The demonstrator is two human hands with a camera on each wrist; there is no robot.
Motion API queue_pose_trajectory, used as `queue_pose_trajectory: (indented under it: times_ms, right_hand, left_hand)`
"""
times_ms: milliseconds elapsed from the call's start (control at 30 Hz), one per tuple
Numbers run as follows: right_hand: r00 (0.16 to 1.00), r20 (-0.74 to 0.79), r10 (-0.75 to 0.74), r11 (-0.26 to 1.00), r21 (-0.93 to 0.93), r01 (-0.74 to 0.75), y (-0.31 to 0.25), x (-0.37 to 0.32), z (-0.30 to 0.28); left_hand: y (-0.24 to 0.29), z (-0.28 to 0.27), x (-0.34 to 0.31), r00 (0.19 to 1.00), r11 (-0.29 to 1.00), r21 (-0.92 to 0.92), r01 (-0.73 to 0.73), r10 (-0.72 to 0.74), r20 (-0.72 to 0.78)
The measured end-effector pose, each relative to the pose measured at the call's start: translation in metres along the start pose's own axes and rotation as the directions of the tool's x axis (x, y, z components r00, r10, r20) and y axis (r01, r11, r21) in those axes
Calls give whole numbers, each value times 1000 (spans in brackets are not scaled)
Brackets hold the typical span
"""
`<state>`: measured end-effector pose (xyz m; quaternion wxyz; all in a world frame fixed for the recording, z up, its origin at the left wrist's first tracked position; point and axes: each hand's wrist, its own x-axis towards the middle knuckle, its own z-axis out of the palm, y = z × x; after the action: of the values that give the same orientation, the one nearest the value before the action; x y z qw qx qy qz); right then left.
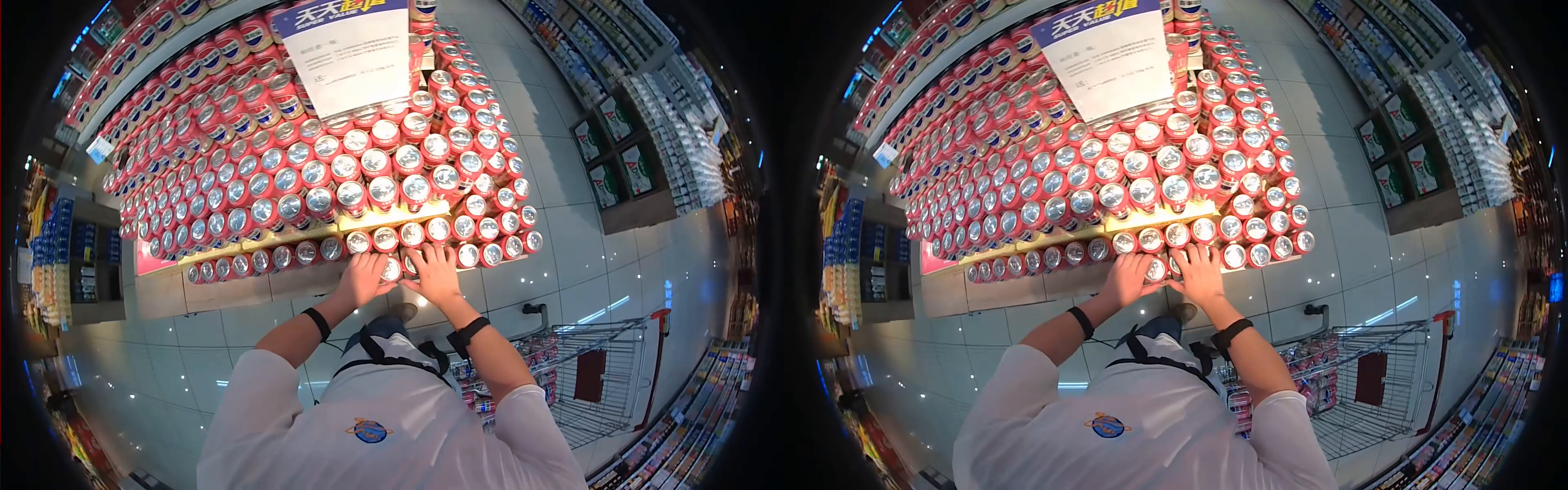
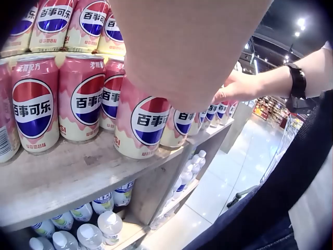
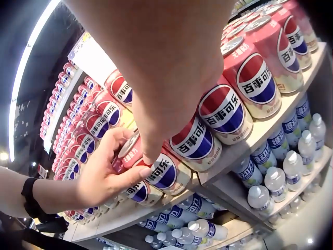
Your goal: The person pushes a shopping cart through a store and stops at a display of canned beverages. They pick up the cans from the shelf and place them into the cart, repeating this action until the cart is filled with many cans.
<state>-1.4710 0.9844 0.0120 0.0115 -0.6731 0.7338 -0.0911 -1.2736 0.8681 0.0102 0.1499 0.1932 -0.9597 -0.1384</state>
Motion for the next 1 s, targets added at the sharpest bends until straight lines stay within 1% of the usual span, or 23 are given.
queue_pose_trajectory:
  times_ms: [33,67,133,167,200,267,333,433,600,700,767,867,1000]
  right_hand:
    - [1000,6,23,1000,2,-23,1,0,3]
    - [1000,4,10,1000,5,-10,2,-1,6]
    - [996,-44,78,997,8,-77,1,-2,7]
    - [994,-55,98,995,7,-97,0,-3,9]
    - [994,-58,94,995,-26,-96,1,-2,8]
    - [992,-98,75,996,-45,-80,2,-1,8]
    - [993,-103,49,999,-16,-50,4,0,6]
    - [996,-87,28,998,-46,-32,11,2,11]
    - [999,-28,-23,996,-92,21,14,7,9]
    - [997,43,-61,993,-101,65,16,8,9]
    - [996,15,-90,992,-91,91,21,8,16]
    - [989,-29,-148,987,-69,146,28,10,30]
    - [974,-60,-218,976,-32,216,33,13,26]
  left_hand:
    - [-1,2,-2,1000,1000,14,5,-5,14]
    - [-2,3,-2,1000,1000,21,15,-15,9]
    - [-6,3,-2,995,990,108,-91,95,-32]
    - [-7,7,-3,995,985,146,-92,96,-21]
    - [-6,4,-2,996,985,154,-80,84,-21]
    - [-2,1,-3,996,981,175,-86,81,35]
    - [-6,7,-5,995,974,211,-82,69,66]
    - [-7,10,-7,990,949,286,-135,119,71]
    - [-11,14,-9,989,961,236,-145,134,61]
    - [-13,13,-7,985,961,218,-171,161,66]
    - [-15,10,-6,974,951,218,-218,199,103]
    - [-15,9,-6,968,937,244,-251,239,78]
    - [-16,8,-3,965,940,222,-260,247,86]
